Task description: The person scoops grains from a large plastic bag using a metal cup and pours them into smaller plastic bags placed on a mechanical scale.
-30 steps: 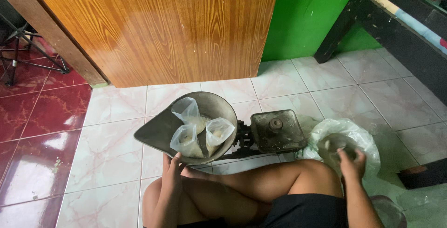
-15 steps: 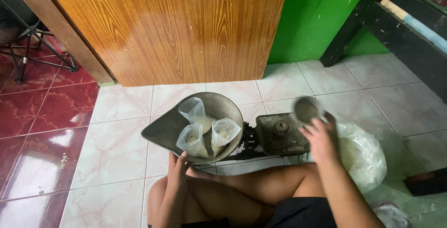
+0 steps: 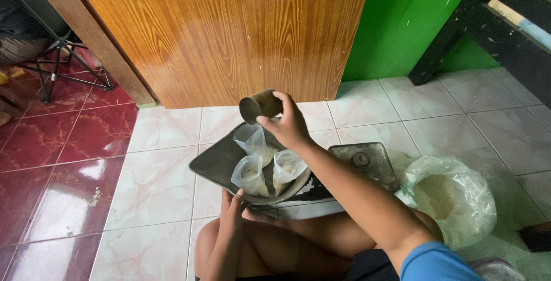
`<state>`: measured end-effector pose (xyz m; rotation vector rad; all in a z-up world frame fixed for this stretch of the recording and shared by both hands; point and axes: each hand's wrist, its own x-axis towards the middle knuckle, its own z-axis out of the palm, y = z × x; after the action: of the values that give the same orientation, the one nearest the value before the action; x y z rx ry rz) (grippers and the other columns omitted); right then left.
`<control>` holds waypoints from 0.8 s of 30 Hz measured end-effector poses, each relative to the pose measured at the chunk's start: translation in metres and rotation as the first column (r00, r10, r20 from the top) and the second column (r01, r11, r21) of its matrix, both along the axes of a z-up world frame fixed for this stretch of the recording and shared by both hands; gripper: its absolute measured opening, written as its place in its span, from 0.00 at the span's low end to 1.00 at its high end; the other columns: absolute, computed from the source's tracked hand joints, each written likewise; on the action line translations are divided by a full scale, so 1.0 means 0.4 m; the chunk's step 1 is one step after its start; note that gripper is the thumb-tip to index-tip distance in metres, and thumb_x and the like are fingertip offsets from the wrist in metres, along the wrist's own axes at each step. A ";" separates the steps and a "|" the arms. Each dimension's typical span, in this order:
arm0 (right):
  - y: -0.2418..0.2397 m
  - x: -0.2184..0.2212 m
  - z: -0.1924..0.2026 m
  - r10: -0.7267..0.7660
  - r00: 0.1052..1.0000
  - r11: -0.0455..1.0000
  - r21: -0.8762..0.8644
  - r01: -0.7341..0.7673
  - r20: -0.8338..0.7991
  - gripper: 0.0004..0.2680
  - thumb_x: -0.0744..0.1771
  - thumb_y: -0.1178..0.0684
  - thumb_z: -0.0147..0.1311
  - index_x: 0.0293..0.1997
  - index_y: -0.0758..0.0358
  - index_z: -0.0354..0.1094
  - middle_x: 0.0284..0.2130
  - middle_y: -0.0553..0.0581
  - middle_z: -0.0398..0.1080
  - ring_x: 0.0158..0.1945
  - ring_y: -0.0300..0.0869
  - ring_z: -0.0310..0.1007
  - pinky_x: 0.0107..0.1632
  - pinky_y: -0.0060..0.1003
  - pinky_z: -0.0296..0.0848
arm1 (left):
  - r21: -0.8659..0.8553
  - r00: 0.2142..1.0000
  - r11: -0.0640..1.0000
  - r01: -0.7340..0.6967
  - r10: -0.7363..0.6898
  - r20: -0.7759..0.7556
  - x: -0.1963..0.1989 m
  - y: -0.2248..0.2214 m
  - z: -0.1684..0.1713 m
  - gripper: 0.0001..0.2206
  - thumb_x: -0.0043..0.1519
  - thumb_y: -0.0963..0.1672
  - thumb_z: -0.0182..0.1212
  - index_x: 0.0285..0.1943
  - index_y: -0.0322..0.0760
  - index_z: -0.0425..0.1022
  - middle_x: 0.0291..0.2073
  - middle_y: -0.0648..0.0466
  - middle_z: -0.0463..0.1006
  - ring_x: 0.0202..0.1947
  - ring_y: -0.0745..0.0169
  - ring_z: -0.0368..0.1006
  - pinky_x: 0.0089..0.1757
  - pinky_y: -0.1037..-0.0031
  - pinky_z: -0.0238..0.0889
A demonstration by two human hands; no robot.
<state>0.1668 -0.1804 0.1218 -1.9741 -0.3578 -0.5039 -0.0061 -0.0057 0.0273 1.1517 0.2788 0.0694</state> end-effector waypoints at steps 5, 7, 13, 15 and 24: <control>0.049 0.045 -0.050 -0.009 1.000 0.958 -0.285 0.003 -0.017 0.28 0.60 0.42 0.66 0.65 0.55 0.57 0.57 0.60 0.64 0.56 0.54 0.71 0.49 0.51 0.75 | 0.006 1.000 1.000 0.009 -0.009 -0.003 -0.003 -0.002 0.018 0.33 0.59 0.45 0.52 0.78 0.43 0.54 0.71 0.52 0.66 0.67 0.55 0.64 0.58 0.60 0.65; 0.055 0.062 -0.085 0.001 0.999 0.939 -0.343 0.016 0.052 0.28 0.60 0.43 0.68 0.64 0.54 0.58 0.55 0.59 0.64 0.54 0.54 0.71 0.45 0.52 0.75 | 0.002 1.000 1.000 0.009 -0.009 0.014 -0.005 -0.003 0.019 0.32 0.60 0.45 0.52 0.77 0.42 0.55 0.70 0.51 0.66 0.66 0.55 0.64 0.57 0.59 0.66; 0.045 0.060 -0.097 0.050 0.972 0.872 -0.484 0.069 0.230 0.30 0.57 0.43 0.71 0.62 0.56 0.60 0.55 0.62 0.62 0.50 0.59 0.73 0.45 0.55 0.75 | -0.010 0.999 1.000 0.019 -0.018 0.043 -0.001 0.002 0.003 0.30 0.60 0.45 0.53 0.76 0.39 0.57 0.68 0.48 0.68 0.65 0.56 0.65 0.58 0.61 0.66; 0.040 0.049 -0.082 0.073 0.970 0.857 -0.512 0.057 0.230 0.29 0.57 0.45 0.70 0.61 0.55 0.59 0.55 0.64 0.63 0.46 0.61 0.75 0.40 0.56 0.75 | 0.000 1.000 1.000 0.012 -0.012 0.022 -0.004 -0.001 0.011 0.30 0.59 0.45 0.53 0.75 0.40 0.58 0.67 0.49 0.69 0.65 0.56 0.65 0.57 0.61 0.67; 0.034 0.034 -0.026 0.263 0.861 0.762 -0.642 0.091 0.435 0.29 0.55 0.50 0.70 0.60 0.60 0.60 0.53 0.66 0.63 0.50 0.59 0.70 0.47 0.54 0.75 | 0.014 0.999 1.000 0.011 -0.012 0.049 0.014 0.010 -0.065 0.27 0.61 0.45 0.54 0.71 0.37 0.61 0.64 0.47 0.71 0.62 0.57 0.66 0.56 0.62 0.67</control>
<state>0.1803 -0.1670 0.1112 -2.4488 -1.0824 -0.9366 -0.0005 -0.0016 0.0015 1.1638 0.2285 0.0894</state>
